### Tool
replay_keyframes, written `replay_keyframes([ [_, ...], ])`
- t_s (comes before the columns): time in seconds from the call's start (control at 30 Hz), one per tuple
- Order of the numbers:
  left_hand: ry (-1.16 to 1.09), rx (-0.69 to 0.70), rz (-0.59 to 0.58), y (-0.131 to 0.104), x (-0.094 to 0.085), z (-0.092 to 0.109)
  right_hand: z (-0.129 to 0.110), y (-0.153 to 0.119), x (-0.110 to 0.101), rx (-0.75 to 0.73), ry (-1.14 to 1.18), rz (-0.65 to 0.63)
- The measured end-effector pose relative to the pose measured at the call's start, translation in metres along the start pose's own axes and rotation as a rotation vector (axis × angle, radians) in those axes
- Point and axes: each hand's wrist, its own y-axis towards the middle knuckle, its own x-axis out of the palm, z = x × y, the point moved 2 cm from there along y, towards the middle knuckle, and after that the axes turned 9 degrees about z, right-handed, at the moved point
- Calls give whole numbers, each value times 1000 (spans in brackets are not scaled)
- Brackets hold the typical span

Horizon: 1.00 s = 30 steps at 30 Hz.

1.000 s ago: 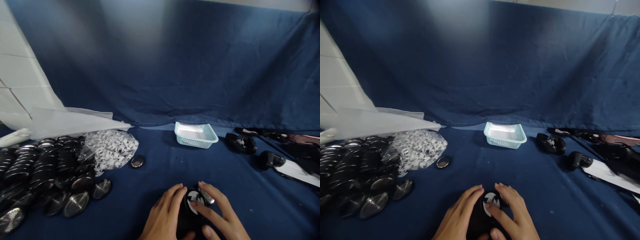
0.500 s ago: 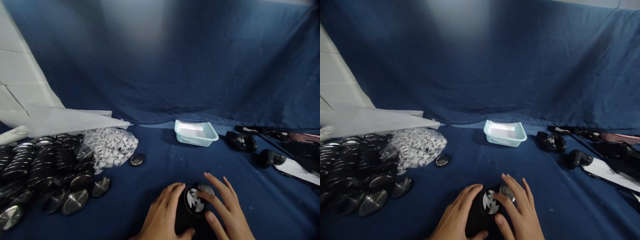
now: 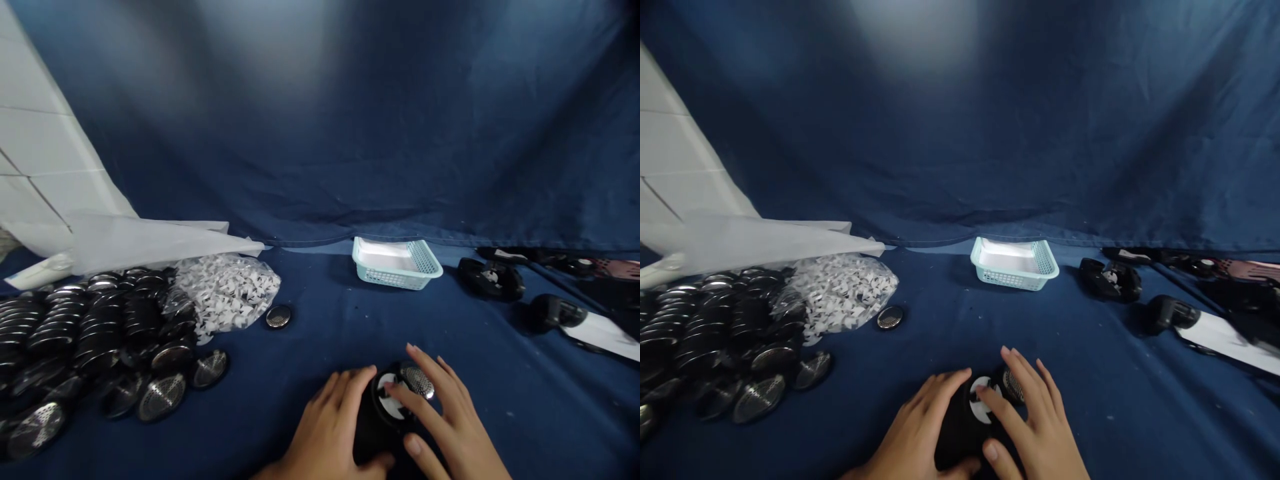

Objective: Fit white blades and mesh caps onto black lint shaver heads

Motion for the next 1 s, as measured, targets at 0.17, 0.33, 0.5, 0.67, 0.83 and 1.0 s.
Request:
replay_keyframes([
  [0.17, -3, 6, -10, 1, -1, 2, 4, -8, 5, 21, 19, -16],
  [0.33, 12, -18, -22, 1, 0, 0, 2, -10, 4, 198, 181, 21],
  [0.5, 20, 3, -14, -1, 1, -2, -1, 0, -8, 201, 296, -34],
  [0.67, 15, -8, -16, 0, 0, -2, 0, -1, -6, 104, 268, -43],
  [0.83, 14, 2, -25, 1, -3, -1, 0, -2, 5, -72, 20, 3],
  [1.0, 69, 6, -90, 1, -2, -3, 1, -3, 7, -86, -111, 16],
])
